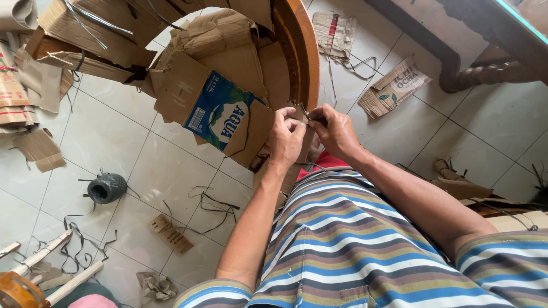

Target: Wrapping a wooden chair armrest with protective cardboard and securing it with wire ties.

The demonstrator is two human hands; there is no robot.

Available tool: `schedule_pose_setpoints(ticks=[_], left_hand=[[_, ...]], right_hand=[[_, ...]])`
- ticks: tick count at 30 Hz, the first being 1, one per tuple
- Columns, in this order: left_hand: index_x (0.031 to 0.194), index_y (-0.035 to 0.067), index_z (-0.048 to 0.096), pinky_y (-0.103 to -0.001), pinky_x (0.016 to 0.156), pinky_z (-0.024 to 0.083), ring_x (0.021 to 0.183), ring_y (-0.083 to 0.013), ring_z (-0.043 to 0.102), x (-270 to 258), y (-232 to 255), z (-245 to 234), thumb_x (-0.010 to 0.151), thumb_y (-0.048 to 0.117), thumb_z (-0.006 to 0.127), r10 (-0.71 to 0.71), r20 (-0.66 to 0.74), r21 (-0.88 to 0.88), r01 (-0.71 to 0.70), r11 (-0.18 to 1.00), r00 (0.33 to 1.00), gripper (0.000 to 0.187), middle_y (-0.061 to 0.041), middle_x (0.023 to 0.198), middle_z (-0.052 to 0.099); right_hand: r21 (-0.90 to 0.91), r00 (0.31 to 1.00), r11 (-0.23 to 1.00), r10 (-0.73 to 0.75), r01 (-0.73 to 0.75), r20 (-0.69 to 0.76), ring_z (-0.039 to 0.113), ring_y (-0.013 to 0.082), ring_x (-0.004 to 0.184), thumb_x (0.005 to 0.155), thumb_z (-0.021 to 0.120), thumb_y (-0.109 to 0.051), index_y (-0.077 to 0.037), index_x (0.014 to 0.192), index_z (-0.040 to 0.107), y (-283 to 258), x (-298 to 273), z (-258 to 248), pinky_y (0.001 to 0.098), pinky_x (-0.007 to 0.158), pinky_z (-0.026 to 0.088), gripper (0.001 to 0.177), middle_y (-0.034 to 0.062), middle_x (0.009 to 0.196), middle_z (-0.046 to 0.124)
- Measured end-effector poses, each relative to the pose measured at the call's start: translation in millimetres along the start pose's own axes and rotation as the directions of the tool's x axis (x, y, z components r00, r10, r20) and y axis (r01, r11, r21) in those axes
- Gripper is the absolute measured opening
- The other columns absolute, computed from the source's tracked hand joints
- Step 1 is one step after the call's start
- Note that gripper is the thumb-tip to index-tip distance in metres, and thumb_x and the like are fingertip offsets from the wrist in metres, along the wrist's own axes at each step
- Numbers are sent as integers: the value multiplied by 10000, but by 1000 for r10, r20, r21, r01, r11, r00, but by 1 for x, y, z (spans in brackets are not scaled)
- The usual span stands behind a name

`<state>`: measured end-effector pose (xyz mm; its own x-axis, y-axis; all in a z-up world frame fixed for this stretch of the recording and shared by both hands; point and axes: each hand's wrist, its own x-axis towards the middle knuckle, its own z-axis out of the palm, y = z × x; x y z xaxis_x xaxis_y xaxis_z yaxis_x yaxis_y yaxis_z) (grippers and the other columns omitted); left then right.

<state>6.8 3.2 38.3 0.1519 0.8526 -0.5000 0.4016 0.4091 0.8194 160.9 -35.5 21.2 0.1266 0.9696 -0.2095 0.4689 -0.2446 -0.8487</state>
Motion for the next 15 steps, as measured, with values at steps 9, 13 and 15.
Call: schedule_pose_setpoints(ticks=[9,13,15], left_hand=[[1438,160,442,-418,925,585,1012,-270,733,-13,-8,11,822,45,656,332,-115,191,-307,932,936,662,-46,959,775],[1474,127,439,-377,832,613,922,-243,744,-11,-14,14,837,-8,654,449,-136,249,-408,878,883,686,-49,968,763],[1467,122,437,-354,801,617,898,-226,740,-10,-17,15,837,-8,659,433,-154,227,-394,890,888,680,-43,974,759]], right_hand=[[-232,983,959,-179,163,-49,707,325,886,923,725,-82,-125,1040,701,-5,-7,5,430,721,590,127,98,898,691],[-327,958,906,-285,270,0,673,343,890,874,760,-99,-86,1052,672,-5,-13,0,452,736,582,199,118,921,632],[-317,959,910,-282,266,-3,669,331,878,894,737,-89,-97,1037,681,4,-14,4,436,735,577,154,100,894,618]])
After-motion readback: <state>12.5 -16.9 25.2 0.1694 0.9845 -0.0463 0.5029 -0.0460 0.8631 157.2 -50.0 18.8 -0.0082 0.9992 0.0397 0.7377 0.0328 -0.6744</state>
